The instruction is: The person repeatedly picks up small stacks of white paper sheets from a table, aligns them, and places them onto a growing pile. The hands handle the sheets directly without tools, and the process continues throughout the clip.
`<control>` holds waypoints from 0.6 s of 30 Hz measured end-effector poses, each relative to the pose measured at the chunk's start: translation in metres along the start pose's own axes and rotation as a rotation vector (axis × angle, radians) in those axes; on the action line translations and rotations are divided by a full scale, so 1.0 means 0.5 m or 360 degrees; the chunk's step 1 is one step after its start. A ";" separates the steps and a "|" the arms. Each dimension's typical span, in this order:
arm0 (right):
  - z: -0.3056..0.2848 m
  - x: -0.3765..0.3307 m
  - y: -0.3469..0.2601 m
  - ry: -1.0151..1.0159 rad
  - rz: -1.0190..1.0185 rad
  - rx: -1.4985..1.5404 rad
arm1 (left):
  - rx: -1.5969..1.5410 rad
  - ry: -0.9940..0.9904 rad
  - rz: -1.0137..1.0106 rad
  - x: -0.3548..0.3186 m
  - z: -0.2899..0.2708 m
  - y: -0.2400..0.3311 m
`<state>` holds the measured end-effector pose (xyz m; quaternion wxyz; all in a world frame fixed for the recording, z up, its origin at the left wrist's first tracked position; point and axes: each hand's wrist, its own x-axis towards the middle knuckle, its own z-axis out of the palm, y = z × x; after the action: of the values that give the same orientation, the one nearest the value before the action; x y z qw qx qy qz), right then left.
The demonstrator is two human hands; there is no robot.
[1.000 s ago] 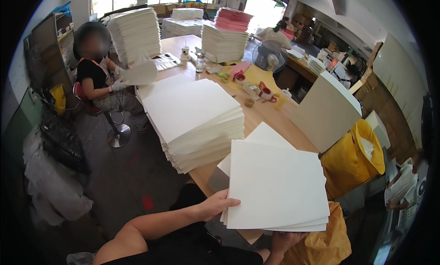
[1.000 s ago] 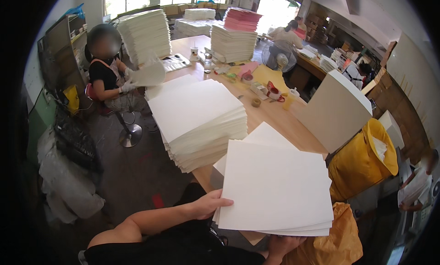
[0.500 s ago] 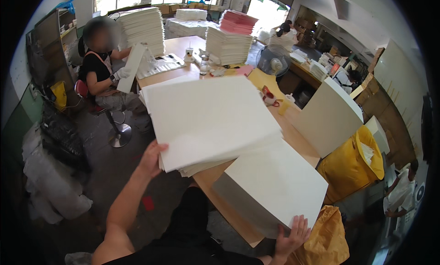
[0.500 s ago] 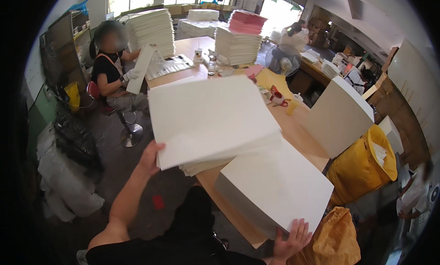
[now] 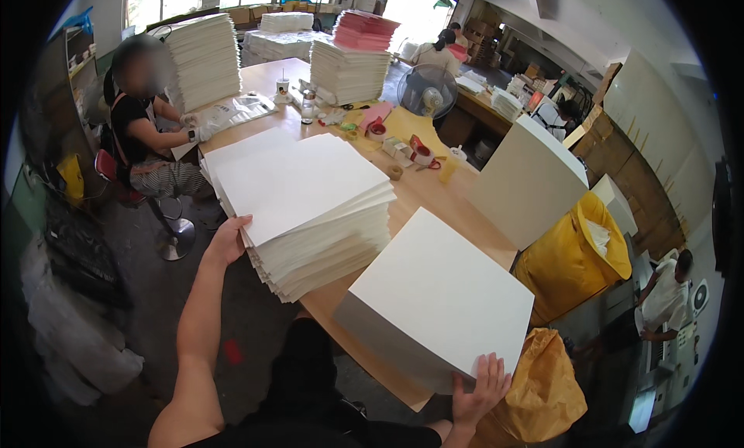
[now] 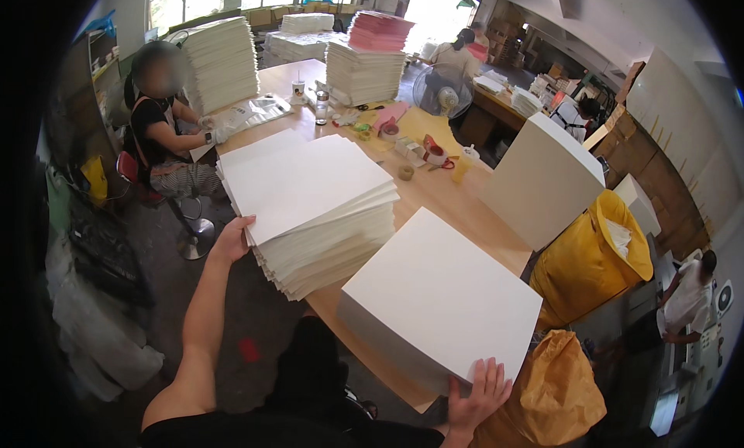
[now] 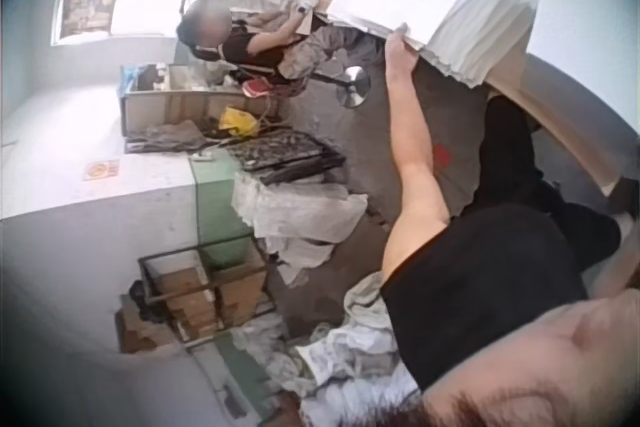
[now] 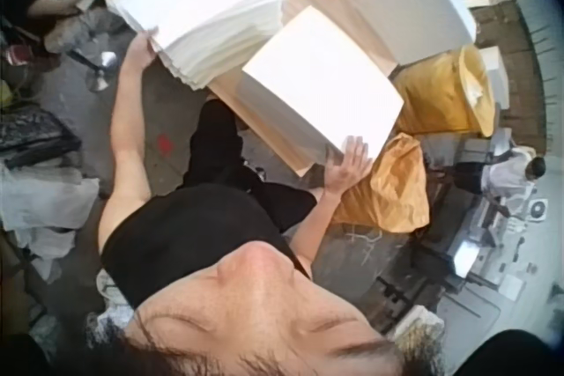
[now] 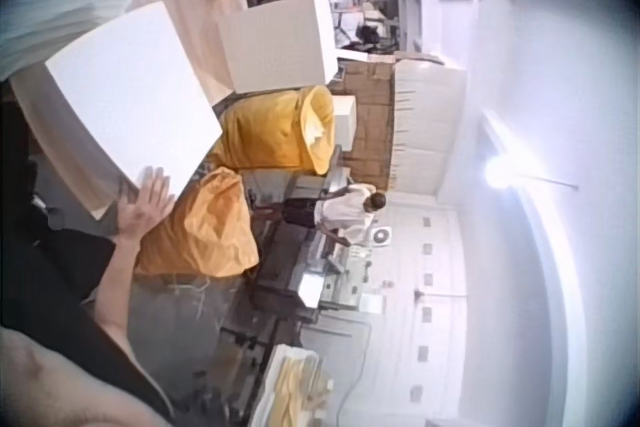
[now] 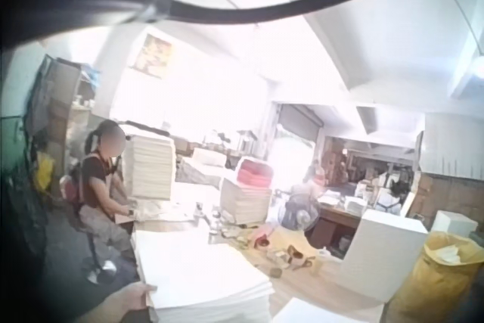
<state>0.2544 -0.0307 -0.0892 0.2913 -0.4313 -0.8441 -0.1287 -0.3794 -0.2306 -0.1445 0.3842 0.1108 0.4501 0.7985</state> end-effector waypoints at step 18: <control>-0.021 0.007 -0.009 -0.0028 0.0011 0.0092 | -0.0049 -0.0069 -0.0111 -0.003 -0.015 0.042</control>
<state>0.2532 -0.0361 -0.0788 0.2965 -0.4268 -0.8485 -0.0993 -0.3928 -0.2426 -0.1317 0.4231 0.1062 0.4329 0.7889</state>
